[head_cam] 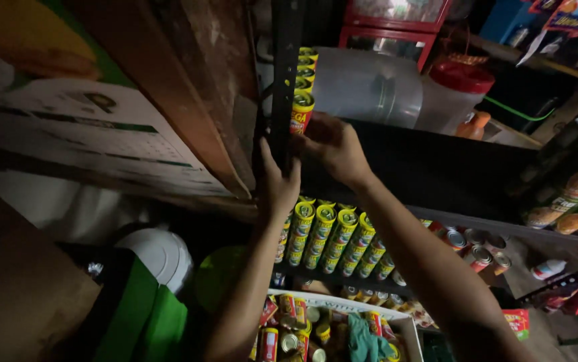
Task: Wiping canned goods with a cloth and organizing them onto a metal shelf.
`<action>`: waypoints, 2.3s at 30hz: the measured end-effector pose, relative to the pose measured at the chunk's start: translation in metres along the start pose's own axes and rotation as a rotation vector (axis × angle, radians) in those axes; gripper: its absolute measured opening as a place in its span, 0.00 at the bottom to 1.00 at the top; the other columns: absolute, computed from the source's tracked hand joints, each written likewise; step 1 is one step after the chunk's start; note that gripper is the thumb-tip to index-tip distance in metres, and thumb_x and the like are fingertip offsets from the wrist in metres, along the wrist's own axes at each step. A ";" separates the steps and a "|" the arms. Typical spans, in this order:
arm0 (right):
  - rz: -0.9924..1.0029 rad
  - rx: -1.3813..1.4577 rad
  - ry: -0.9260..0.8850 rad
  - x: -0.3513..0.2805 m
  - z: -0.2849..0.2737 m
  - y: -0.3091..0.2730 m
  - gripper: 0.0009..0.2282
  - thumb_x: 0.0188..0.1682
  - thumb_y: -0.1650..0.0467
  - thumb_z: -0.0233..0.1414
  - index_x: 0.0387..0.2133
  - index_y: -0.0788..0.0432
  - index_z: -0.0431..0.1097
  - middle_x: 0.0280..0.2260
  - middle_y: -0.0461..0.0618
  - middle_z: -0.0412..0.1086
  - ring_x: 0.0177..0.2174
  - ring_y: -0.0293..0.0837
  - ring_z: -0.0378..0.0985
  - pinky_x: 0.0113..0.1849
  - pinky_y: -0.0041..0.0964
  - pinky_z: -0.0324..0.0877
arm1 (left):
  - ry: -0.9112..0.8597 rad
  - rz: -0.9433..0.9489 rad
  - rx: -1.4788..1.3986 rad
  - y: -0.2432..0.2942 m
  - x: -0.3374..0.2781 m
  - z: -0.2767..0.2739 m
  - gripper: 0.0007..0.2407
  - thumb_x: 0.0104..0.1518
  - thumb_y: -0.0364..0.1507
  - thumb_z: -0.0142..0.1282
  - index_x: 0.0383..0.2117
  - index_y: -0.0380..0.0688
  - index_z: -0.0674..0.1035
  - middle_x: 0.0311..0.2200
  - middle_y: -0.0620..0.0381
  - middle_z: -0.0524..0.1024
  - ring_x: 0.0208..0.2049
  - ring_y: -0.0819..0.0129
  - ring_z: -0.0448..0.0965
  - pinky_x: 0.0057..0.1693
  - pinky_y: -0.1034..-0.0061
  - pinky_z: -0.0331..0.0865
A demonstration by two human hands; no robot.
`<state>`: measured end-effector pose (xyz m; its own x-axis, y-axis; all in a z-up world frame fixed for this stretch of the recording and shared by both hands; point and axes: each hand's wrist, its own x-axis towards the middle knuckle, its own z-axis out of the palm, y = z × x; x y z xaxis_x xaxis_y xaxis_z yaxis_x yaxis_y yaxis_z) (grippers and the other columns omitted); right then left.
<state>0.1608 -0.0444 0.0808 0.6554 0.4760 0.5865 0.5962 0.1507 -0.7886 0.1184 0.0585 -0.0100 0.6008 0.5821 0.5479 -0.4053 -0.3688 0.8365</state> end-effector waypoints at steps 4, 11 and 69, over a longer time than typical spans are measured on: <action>0.020 0.002 0.023 -0.001 0.002 -0.004 0.18 0.43 0.76 0.65 0.48 0.65 0.74 0.40 0.60 0.78 0.43 0.47 0.80 0.50 0.44 0.74 | -0.029 0.020 -0.127 -0.031 -0.001 0.010 0.33 0.64 0.27 0.47 0.71 0.33 0.42 0.70 0.26 0.39 0.72 0.39 0.40 0.73 0.48 0.36; 0.087 -0.003 0.104 -0.004 0.005 0.011 0.18 0.42 0.69 0.69 0.44 0.64 0.75 0.36 0.58 0.78 0.41 0.48 0.81 0.49 0.47 0.73 | 0.069 0.047 0.124 -0.045 -0.001 0.013 0.32 0.64 0.40 0.49 0.69 0.33 0.52 0.66 0.31 0.55 0.67 0.43 0.57 0.69 0.50 0.49; 1.320 0.797 1.068 -0.460 -0.152 0.166 0.14 0.35 0.67 0.54 0.35 0.59 0.74 0.29 0.49 0.71 0.27 0.45 0.75 0.29 0.40 0.74 | -0.698 -1.071 -0.498 -0.127 -0.341 -0.004 0.33 0.54 0.29 0.68 0.64 0.42 0.62 0.57 0.34 0.70 0.62 0.43 0.67 0.68 0.50 0.53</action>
<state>0.0290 -0.3693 -0.2918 0.6165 -0.0158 -0.7872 -0.5912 0.6510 -0.4761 -0.0376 -0.0899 -0.3033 0.9326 -0.1217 -0.3399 0.3591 0.4092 0.8388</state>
